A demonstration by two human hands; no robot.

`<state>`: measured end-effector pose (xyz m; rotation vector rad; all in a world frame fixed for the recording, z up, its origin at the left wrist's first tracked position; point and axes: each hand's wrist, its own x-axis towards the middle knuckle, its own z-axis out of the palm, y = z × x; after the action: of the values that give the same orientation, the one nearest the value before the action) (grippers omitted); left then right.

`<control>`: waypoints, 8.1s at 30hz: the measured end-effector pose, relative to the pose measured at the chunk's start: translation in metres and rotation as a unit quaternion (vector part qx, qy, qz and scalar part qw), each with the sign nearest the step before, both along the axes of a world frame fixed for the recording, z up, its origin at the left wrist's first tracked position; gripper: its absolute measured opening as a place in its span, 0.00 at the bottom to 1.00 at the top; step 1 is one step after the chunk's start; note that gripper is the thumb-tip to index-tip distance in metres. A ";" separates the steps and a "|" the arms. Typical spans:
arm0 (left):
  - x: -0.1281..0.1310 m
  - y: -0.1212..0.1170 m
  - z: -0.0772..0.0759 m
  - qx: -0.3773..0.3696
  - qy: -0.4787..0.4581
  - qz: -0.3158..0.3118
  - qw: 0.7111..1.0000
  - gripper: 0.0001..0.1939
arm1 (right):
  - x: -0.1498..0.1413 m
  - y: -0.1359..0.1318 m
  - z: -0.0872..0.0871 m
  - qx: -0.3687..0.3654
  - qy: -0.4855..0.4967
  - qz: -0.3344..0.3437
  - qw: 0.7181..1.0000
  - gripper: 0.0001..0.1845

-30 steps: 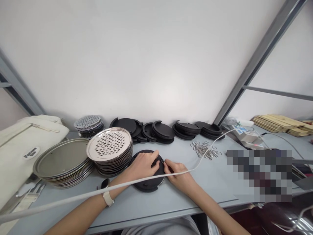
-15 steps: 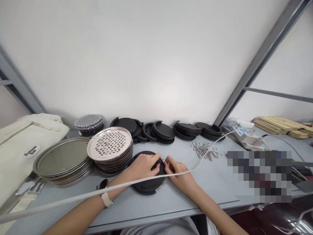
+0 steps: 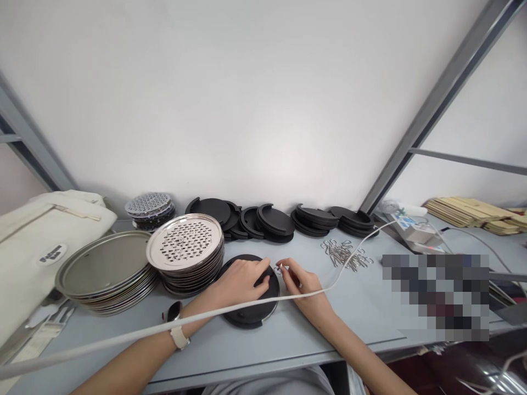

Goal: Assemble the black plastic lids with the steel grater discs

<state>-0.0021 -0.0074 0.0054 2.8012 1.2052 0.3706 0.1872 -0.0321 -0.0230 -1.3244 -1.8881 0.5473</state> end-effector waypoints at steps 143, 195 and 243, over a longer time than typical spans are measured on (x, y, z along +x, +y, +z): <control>0.015 0.027 0.001 -0.012 0.019 0.063 0.998 0.08 | 0.013 0.067 -0.002 0.010 -0.108 0.117 0.987 0.14; 0.013 0.031 -0.003 -0.017 -0.028 0.041 0.999 0.07 | 0.017 0.069 -0.003 0.007 -0.165 0.151 0.975 0.13; 0.025 0.029 0.003 -0.026 -0.012 0.080 0.996 0.07 | 0.024 0.068 0.008 -0.053 -0.128 0.105 0.985 0.12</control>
<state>0.0230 0.0211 0.0089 2.6568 1.4167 0.3758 0.2107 0.0359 -0.0149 -1.3231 -2.2545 0.6142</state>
